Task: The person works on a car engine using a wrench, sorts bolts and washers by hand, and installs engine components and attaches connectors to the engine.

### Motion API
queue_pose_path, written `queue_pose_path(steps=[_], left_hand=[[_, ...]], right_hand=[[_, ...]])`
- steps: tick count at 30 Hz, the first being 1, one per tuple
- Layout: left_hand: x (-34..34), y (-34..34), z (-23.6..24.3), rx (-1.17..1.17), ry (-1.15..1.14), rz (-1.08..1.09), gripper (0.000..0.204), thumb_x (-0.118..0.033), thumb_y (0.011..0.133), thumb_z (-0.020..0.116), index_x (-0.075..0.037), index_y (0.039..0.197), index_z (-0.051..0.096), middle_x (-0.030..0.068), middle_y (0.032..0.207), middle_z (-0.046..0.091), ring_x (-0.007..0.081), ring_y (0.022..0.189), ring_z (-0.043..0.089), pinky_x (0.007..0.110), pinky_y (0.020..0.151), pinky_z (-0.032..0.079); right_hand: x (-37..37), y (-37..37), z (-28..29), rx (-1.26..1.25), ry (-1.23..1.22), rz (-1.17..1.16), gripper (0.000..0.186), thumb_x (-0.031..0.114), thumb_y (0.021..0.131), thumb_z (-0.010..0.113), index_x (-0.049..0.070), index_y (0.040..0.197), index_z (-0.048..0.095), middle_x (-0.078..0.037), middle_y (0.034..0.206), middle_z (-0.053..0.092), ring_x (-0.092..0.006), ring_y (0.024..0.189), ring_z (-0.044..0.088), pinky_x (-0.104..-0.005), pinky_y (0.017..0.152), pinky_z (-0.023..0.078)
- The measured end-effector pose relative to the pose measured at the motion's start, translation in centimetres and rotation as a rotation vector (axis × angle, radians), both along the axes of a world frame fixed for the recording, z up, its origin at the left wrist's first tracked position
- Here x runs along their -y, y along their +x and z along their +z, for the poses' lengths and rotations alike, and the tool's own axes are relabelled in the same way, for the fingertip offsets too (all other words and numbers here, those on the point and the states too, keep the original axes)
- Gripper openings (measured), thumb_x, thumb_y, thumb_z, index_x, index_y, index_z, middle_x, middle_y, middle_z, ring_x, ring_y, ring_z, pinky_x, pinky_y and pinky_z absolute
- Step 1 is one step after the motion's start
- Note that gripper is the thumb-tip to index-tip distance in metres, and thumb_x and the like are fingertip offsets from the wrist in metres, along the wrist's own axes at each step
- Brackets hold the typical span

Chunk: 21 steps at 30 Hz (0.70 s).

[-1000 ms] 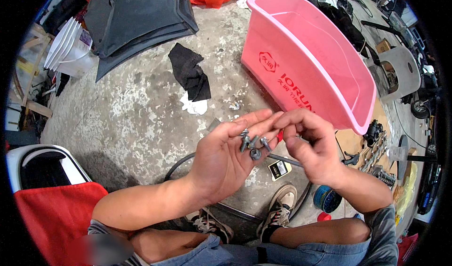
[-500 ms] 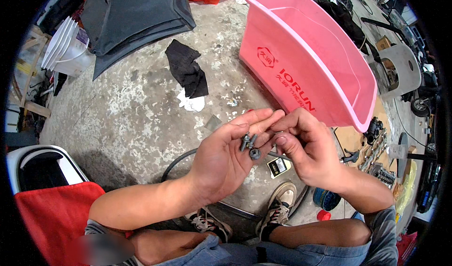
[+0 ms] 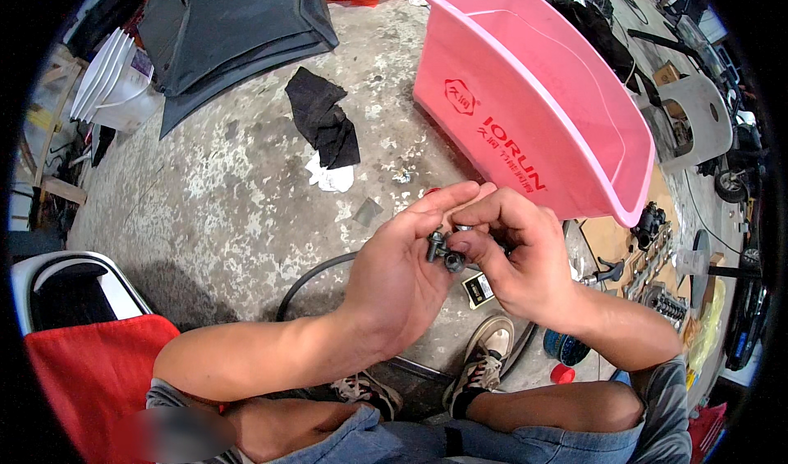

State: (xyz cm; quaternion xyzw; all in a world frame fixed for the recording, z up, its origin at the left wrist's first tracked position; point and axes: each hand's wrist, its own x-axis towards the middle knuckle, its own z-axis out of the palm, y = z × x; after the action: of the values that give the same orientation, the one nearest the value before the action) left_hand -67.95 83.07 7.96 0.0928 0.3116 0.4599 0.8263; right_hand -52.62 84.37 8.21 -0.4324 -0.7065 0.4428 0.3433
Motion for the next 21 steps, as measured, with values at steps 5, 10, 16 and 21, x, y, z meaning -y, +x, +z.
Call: queue_pose_path(steps=[5, 10, 16, 21], left_hand=[[-0.2, -0.1, -0.1, -0.004, 0.002, 0.005, 0.049, -0.019, 0.086, 0.037, 0.004, 0.128, 0.043, 0.0181, 0.129, 0.051, 0.0239, 0.11, 0.052, 0.035, 0.095, 0.04], [-0.1, -0.3, 0.1, -0.002, 0.059, -0.03, 0.047, -0.019, 0.086, 0.035, 0.004, 0.126, 0.045, 0.0211, 0.135, 0.047, 0.0257, 0.117, 0.051, 0.034, 0.09, 0.044], [0.0, -0.7, 0.1, 0.117, 0.032, -0.031, 0.042, -0.016, 0.089, 0.032, 0.004, 0.124, 0.047, 0.0169, 0.13, 0.05, 0.0194, 0.107, 0.048, 0.033, 0.093, 0.039], [-0.1, -0.7, 0.0, 0.078, 0.024, -0.027, 0.044, -0.017, 0.088, 0.033, 0.004, 0.125, 0.045, 0.0191, 0.132, 0.048, 0.0223, 0.109, 0.051, 0.034, 0.091, 0.042]], right_hand=[[0.3, 0.0, -0.4, 0.004, 0.092, 0.016, 0.014, -0.004, 0.081, 0.066, -0.003, 0.091, 0.058, -0.011, 0.084, 0.067, -0.0144, 0.074, 0.065, -0.0264, 0.065, 0.052], [0.1, 0.3, -0.2, 0.14, 0.323, 0.134, 0.031, -0.001, 0.073, 0.069, 0.001, 0.103, 0.06, -0.013, 0.09, 0.066, -0.0272, 0.079, 0.066, -0.0353, 0.067, 0.053], [0.2, 0.5, 0.2, 0.171, 0.31, 0.144, 0.037, 0.001, 0.073, 0.069, 0.0, 0.109, 0.059, -0.013, 0.096, 0.065, -0.0257, 0.076, 0.065, -0.0341, 0.066, 0.053], [0.2, 0.4, 0.6, 0.156, 0.281, 0.144, 0.035, -0.001, 0.073, 0.069, 0.0, 0.107, 0.059, -0.012, 0.096, 0.064, -0.0237, 0.073, 0.062, -0.0333, 0.065, 0.052]])
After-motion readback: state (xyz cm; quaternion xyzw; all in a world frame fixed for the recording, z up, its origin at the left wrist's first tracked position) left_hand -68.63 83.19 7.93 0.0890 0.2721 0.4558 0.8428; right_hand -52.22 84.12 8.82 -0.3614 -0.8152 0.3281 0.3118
